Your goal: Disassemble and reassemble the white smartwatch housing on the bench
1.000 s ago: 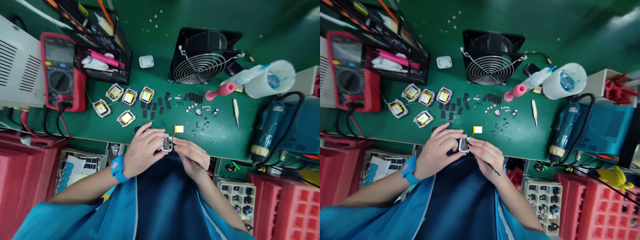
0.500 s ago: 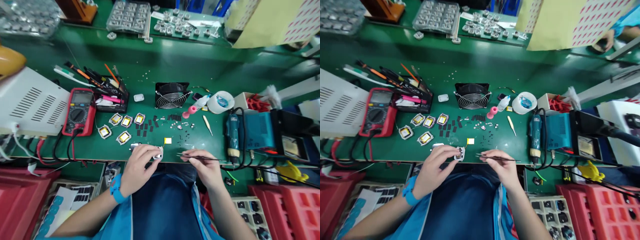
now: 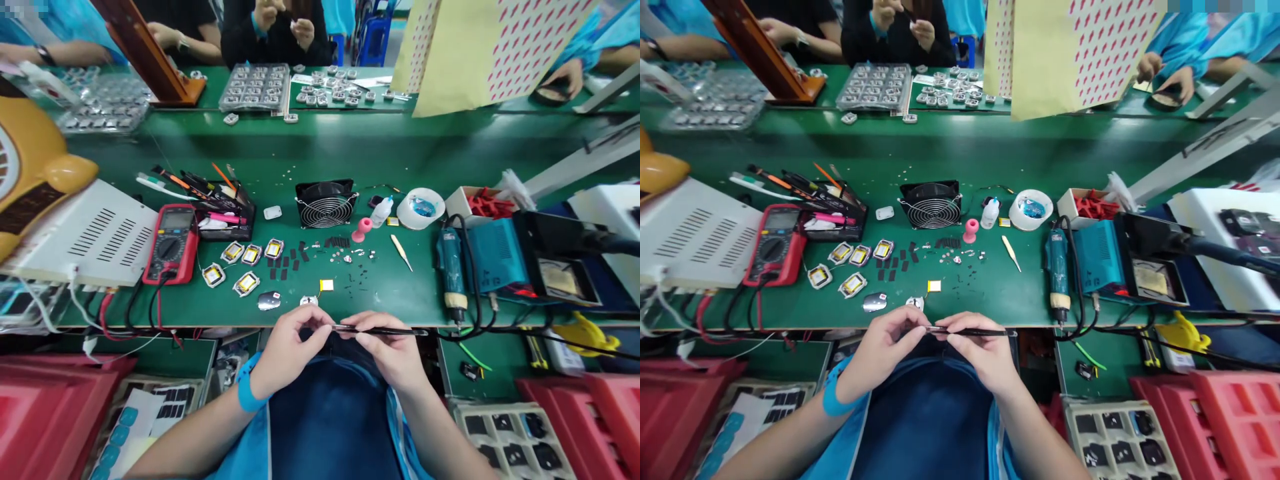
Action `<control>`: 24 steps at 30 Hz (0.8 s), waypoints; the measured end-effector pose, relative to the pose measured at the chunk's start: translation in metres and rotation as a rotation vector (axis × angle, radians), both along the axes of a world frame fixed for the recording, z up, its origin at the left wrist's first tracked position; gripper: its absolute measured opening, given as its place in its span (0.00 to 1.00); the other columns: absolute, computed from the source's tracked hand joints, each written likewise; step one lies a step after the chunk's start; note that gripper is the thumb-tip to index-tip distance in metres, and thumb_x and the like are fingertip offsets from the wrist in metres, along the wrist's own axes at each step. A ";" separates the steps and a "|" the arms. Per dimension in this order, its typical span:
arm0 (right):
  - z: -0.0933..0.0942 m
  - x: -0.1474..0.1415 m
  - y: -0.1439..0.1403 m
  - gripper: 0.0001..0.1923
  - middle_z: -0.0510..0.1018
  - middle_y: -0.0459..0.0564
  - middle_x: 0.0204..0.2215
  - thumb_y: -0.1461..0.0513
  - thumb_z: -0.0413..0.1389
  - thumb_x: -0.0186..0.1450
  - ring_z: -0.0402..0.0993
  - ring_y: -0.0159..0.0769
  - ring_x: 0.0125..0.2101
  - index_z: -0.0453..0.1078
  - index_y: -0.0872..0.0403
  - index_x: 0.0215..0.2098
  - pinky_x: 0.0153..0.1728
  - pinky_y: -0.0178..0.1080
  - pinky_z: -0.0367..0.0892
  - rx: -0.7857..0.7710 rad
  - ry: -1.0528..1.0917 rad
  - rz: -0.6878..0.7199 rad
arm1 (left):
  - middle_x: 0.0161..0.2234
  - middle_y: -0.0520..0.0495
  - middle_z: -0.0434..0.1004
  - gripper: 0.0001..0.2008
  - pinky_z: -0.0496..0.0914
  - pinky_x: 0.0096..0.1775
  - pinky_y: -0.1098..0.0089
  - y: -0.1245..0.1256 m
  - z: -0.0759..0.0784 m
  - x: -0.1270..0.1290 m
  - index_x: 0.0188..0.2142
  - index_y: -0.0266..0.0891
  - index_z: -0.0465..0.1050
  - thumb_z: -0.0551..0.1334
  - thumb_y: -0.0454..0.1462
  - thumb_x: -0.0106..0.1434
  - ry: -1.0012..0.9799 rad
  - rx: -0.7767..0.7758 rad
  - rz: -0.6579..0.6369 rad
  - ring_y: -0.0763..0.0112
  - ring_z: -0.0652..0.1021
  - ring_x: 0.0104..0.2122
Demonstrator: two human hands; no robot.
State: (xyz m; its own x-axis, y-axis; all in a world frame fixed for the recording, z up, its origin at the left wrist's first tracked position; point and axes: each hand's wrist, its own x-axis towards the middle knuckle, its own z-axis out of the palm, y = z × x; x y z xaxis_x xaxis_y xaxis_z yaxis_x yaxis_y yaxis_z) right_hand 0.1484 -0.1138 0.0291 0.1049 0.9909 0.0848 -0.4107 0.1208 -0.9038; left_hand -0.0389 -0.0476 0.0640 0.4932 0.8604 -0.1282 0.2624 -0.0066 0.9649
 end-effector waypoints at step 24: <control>0.004 0.001 -0.001 0.13 0.87 0.49 0.43 0.69 0.64 0.66 0.86 0.39 0.41 0.83 0.46 0.44 0.43 0.40 0.84 0.085 -0.169 -0.100 | 0.25 0.51 0.72 0.09 0.68 0.29 0.71 -0.002 -0.012 0.006 0.29 0.40 0.68 0.59 0.38 0.66 0.066 0.062 0.074 0.70 0.73 0.25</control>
State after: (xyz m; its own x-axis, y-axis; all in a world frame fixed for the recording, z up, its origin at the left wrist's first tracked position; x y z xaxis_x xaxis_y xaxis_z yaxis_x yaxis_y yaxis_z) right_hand 0.1491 -0.1152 0.0328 0.1794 0.9648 0.1922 -0.2368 0.2320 -0.9435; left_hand -0.0332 -0.0493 0.0523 0.4200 0.9016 -0.1038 0.3271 -0.0437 0.9440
